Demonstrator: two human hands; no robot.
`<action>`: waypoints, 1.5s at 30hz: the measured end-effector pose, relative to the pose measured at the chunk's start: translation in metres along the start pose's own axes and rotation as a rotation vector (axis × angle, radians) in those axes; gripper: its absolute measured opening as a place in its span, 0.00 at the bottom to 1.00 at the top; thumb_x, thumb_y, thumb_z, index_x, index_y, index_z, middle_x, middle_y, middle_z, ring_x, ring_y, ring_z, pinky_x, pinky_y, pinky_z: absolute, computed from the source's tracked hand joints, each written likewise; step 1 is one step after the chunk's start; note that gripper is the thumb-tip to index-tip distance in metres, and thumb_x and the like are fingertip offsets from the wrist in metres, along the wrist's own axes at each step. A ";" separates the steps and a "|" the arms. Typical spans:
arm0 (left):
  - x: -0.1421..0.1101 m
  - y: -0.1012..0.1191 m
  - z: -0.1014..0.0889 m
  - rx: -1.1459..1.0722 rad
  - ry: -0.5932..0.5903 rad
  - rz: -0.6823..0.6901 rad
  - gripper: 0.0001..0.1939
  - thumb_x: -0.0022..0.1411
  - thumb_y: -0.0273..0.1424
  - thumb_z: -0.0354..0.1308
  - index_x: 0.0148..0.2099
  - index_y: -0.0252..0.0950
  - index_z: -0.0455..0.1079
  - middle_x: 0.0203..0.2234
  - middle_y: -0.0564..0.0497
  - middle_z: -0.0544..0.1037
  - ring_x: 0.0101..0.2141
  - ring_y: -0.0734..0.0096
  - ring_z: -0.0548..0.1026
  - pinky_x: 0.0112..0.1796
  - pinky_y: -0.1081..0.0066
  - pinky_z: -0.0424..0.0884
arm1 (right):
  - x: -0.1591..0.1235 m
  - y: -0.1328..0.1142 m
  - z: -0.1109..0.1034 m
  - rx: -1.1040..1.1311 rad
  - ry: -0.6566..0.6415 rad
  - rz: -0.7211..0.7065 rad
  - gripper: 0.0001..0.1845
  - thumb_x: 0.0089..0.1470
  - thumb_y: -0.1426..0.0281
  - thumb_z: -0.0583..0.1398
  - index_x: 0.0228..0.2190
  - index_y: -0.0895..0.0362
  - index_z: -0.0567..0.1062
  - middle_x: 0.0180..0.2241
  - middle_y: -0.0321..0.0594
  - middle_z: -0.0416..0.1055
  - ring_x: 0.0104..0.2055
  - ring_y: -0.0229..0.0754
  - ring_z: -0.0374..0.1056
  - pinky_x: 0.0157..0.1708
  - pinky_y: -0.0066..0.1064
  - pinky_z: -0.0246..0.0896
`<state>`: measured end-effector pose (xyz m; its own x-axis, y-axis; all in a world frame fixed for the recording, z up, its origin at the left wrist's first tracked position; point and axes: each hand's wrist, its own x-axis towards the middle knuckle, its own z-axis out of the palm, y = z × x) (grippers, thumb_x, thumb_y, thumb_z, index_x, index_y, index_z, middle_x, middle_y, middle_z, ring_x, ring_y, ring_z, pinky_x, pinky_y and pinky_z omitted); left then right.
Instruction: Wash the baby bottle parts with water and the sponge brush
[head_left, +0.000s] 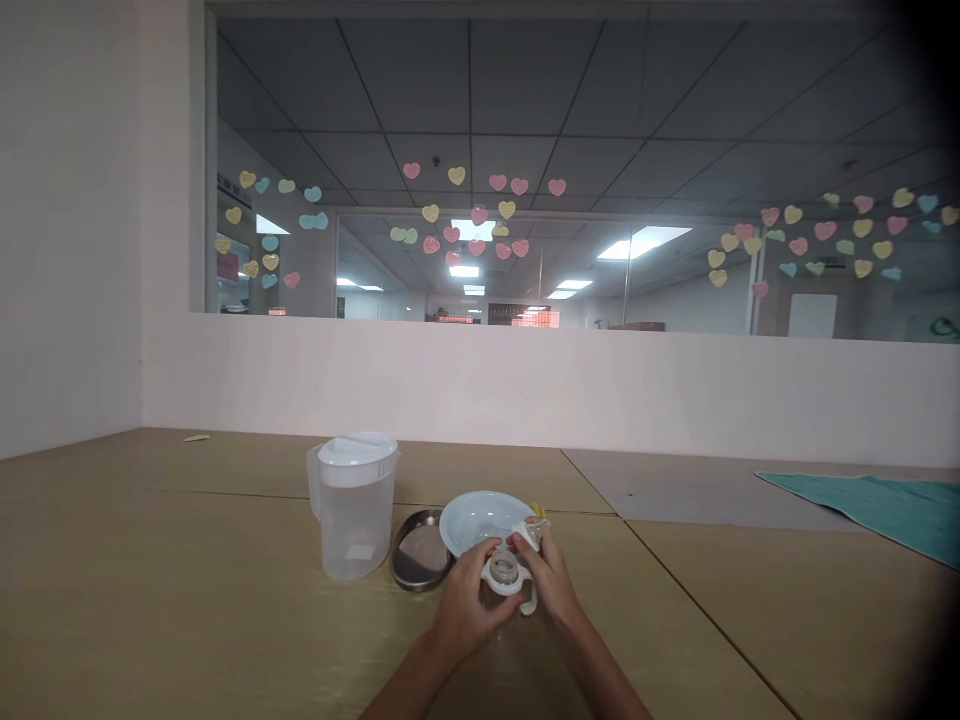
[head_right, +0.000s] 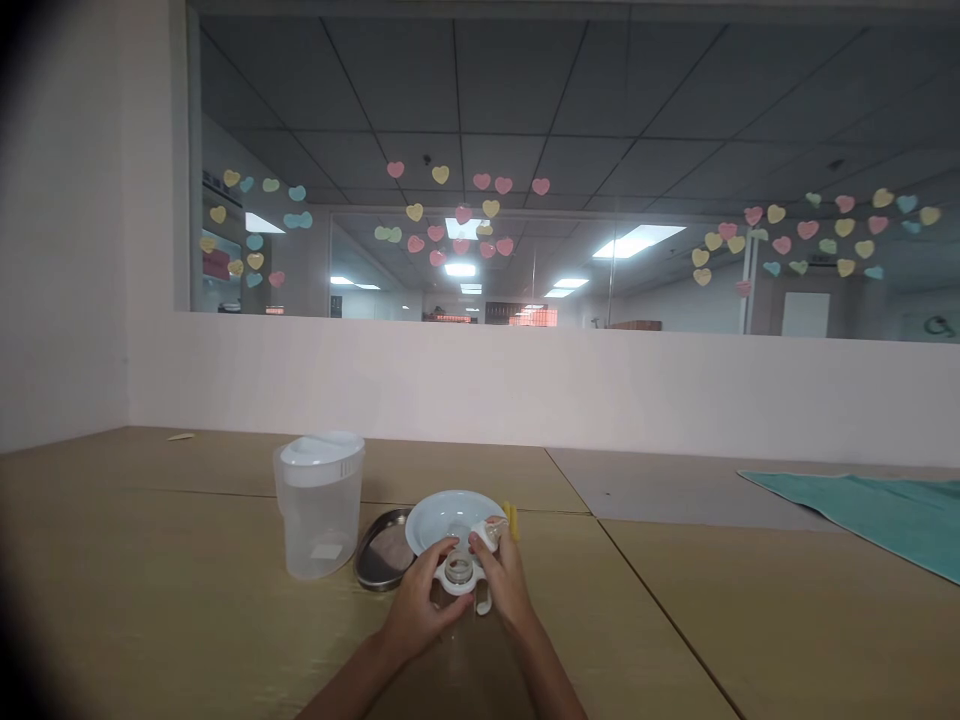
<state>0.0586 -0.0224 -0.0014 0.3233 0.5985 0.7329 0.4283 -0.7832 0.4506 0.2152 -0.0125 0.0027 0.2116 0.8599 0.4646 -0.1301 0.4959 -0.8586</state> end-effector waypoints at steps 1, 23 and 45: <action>0.000 0.000 0.000 0.012 -0.009 -0.002 0.29 0.51 0.35 0.61 0.56 0.38 0.62 0.50 0.43 0.72 0.50 0.58 0.71 0.50 0.59 0.68 | 0.000 0.000 0.000 -0.021 0.003 -0.012 0.20 0.45 0.57 0.65 0.36 0.55 0.70 0.31 0.36 0.73 0.35 0.43 0.70 0.37 0.32 0.65; -0.002 -0.003 0.000 0.076 -0.022 0.067 0.30 0.57 0.42 0.57 0.59 0.37 0.58 0.51 0.41 0.71 0.50 0.57 0.70 0.50 0.56 0.67 | 0.005 -0.004 -0.008 -0.384 0.190 -0.257 0.15 0.43 0.59 0.64 0.31 0.54 0.71 0.43 0.44 0.73 0.46 0.48 0.68 0.47 0.38 0.60; -0.004 -0.008 -0.001 0.168 -0.061 0.099 0.32 0.60 0.44 0.54 0.61 0.37 0.52 0.50 0.40 0.71 0.50 0.57 0.70 0.50 0.57 0.67 | 0.009 0.006 -0.020 -0.762 0.092 -0.440 0.23 0.46 0.73 0.58 0.44 0.42 0.75 0.53 0.42 0.64 0.55 0.56 0.59 0.53 0.51 0.51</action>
<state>0.0528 -0.0186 -0.0070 0.4196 0.5329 0.7348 0.5251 -0.8028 0.2824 0.2358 -0.0044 -0.0027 0.1721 0.5804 0.7959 0.6552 0.5359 -0.5325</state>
